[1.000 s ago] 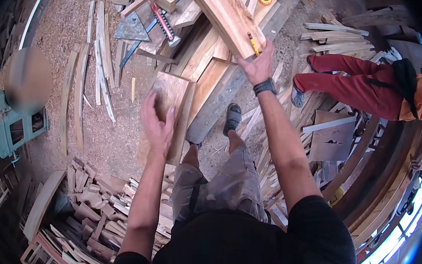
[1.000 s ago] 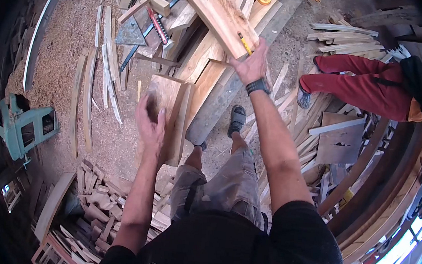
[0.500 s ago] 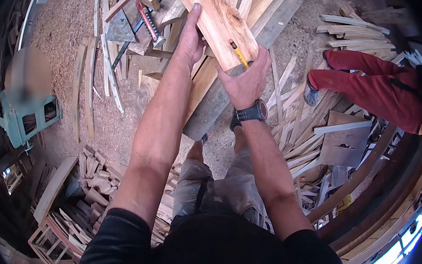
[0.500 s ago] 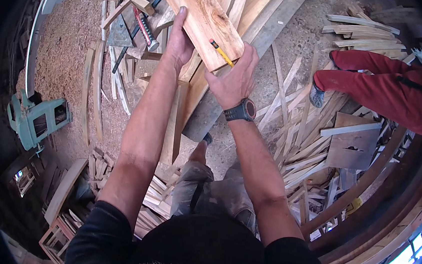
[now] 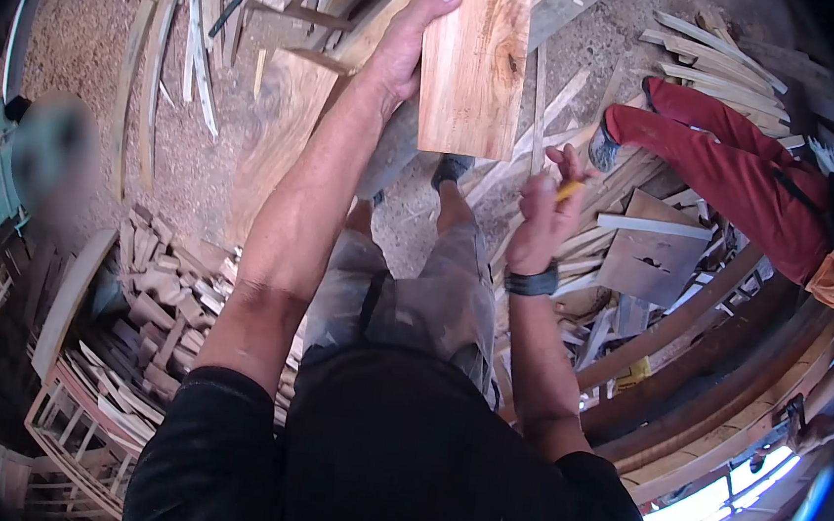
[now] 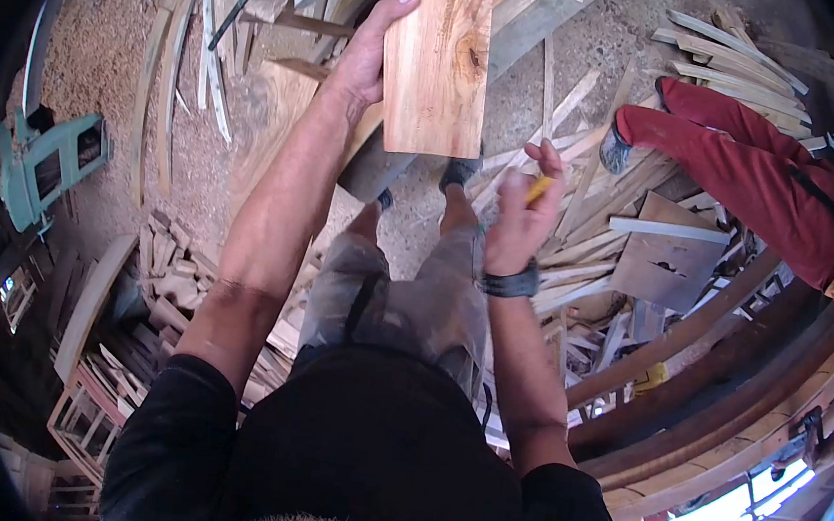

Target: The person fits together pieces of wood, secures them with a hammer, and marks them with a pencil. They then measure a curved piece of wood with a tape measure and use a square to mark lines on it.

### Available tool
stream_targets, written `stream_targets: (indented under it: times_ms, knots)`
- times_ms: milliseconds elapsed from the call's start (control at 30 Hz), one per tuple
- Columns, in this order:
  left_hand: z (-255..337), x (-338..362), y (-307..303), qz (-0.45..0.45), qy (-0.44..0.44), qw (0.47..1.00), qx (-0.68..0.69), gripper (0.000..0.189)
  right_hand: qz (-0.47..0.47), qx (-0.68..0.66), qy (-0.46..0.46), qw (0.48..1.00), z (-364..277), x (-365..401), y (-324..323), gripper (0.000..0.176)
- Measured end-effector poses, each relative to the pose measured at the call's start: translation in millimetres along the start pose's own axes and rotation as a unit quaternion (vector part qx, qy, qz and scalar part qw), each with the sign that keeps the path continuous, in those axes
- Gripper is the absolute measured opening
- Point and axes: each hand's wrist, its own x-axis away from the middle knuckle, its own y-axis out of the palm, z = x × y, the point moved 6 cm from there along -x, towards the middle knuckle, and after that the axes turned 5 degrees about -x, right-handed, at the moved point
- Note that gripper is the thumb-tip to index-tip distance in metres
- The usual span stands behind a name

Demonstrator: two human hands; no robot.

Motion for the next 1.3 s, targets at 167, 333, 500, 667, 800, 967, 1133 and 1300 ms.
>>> stream_targets:
  times_ms: [167, 333, 500, 667, 800, 967, 1133, 1300]
  knots:
    - [2.2, 41.9, 10.0, -0.008, -0.050, 0.999, -0.011, 0.090, 0.070, 0.018, 0.104, 0.992, -4.4, -6.7, -65.2, 0.031]
    - [19.2, 90.9, 14.9, -0.017, -0.054, 0.998, 0.030, 0.092, 0.089, -0.055, 0.119, 0.987, -27.2, 0.7, -61.7, 0.043]
    - [41.6, 133.4, 14.2, -0.019, -0.031, 0.999, 0.039, 0.092, 0.017, -0.065, 0.082, 0.994, -54.0, 17.7, -28.0, 0.067]
    - [47.5, 151.1, -5.8, -0.024, -0.004, 1.000, 0.009, 0.090, -0.031, 0.003, 0.039, 0.999, -81.8, 34.2, 8.0, 0.072]
    - [61.5, 167.0, -27.9, 0.044, 0.087, 0.993, -0.068, 0.086, -0.041, 0.028, 0.013, 0.999, -89.9, 43.0, 23.5, 0.075]
    - [72.9, 193.0, -50.9, 0.075, 0.119, 0.988, -0.063, 0.094, -0.158, 0.027, 0.040, 0.986, -87.5, 56.8, 39.4, 0.078]
    - [78.1, 208.3, -64.4, 0.079, 0.128, 0.988, -0.026, 0.090, -0.144, 0.093, 0.021, 0.985, -87.2, 75.2, 60.8, 0.068]
    - [71.3, 212.5, -75.6, 0.080, 0.083, 0.993, 0.017, 0.085, -0.181, 0.119, 0.016, 0.976, -88.1, 88.5, 72.5, 0.042]
